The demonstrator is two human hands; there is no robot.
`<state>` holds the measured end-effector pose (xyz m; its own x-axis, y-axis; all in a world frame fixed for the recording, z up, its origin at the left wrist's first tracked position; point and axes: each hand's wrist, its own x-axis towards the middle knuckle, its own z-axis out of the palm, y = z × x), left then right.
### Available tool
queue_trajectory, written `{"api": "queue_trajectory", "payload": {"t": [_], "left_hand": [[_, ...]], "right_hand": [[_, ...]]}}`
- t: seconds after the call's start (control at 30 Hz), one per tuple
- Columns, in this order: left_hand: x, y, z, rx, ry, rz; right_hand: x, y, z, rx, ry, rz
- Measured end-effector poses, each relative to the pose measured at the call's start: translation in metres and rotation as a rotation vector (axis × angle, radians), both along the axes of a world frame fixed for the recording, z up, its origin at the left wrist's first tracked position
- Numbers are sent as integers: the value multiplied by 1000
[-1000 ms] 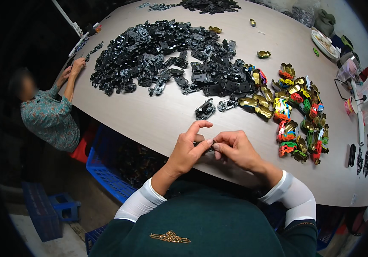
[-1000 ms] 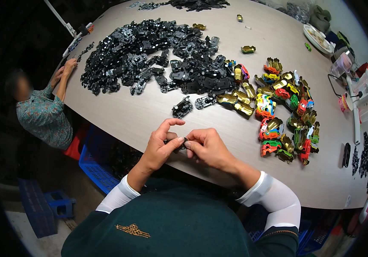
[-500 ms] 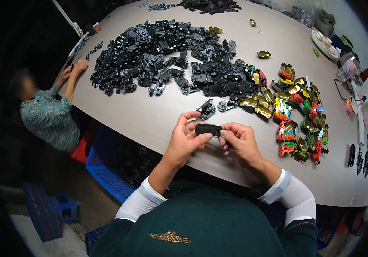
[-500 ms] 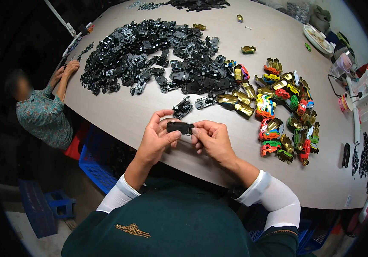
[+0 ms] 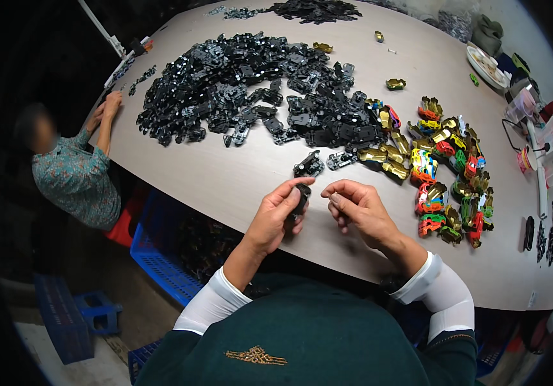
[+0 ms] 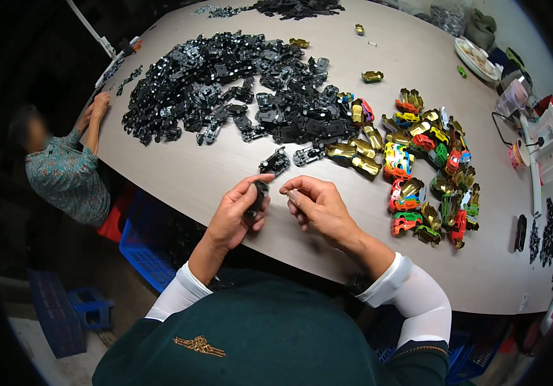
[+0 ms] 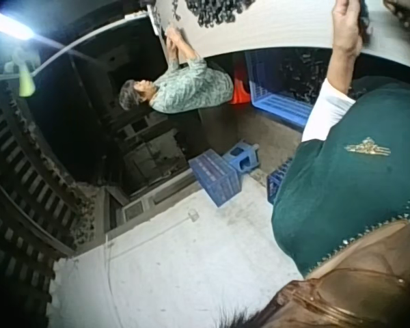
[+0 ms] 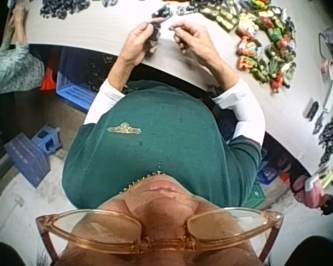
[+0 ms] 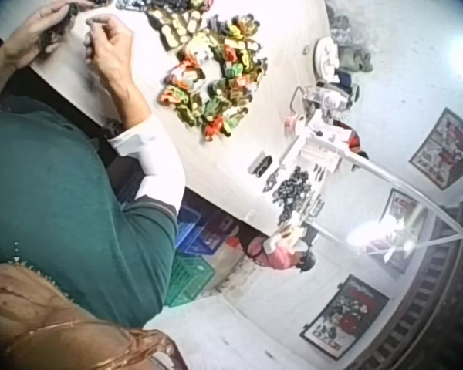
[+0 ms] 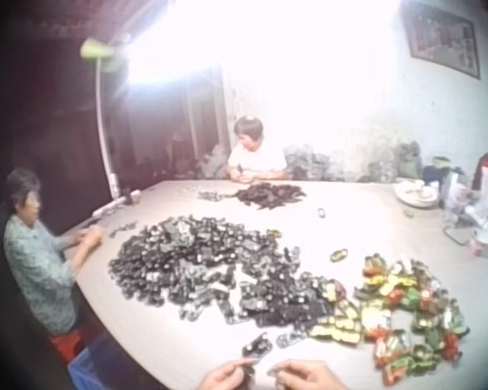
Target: The person assembles small toy cars by hand at a large table. They pick up a black chassis and a colored body, fit them together, and place the completed unit on the table. The process is repeated with different colored bodies throughout the clip.
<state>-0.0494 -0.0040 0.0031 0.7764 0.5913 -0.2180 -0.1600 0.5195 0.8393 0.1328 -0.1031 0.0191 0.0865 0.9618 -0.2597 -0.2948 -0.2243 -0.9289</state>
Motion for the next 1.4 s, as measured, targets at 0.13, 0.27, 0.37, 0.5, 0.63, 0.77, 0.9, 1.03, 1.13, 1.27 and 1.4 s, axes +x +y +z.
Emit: {"api": "queue_trajectory", "payload": {"t": [0.13,0.27,0.37,0.5,0.63,0.77,0.9,1.03,1.13,1.27,1.4], "left_hand": [[0,-7,-3,115,90,-20],[5,-9,-10,196,42,36],[5,-10,-9,185,16,29],[4,-10,-11,174,-31,15],[3,-9,-14,195,-8,6],[0,-7,-15,254,27,0],[-1,-6,-13,311,40,1],[-3,-7,-13,413,79,-10],[-4,-9,-8,536,132,-12],[-4,-7,-2,549,138,45],[-3,-8,-1,589,138,92]], "right_hand": [[3,-1,-2,-87,210,93],[2,-1,-5,-136,448,123],[-2,-1,-7,-162,515,119],[-3,-2,-9,-145,540,160],[-2,-3,-9,-146,524,192],[-2,-3,-7,-180,548,219],[-4,-4,-10,-169,496,209],[-8,-6,-11,-110,336,199],[-11,-7,-17,-2,71,195],[-4,-3,-10,-78,193,167],[-5,-4,-8,-129,278,154]]}}
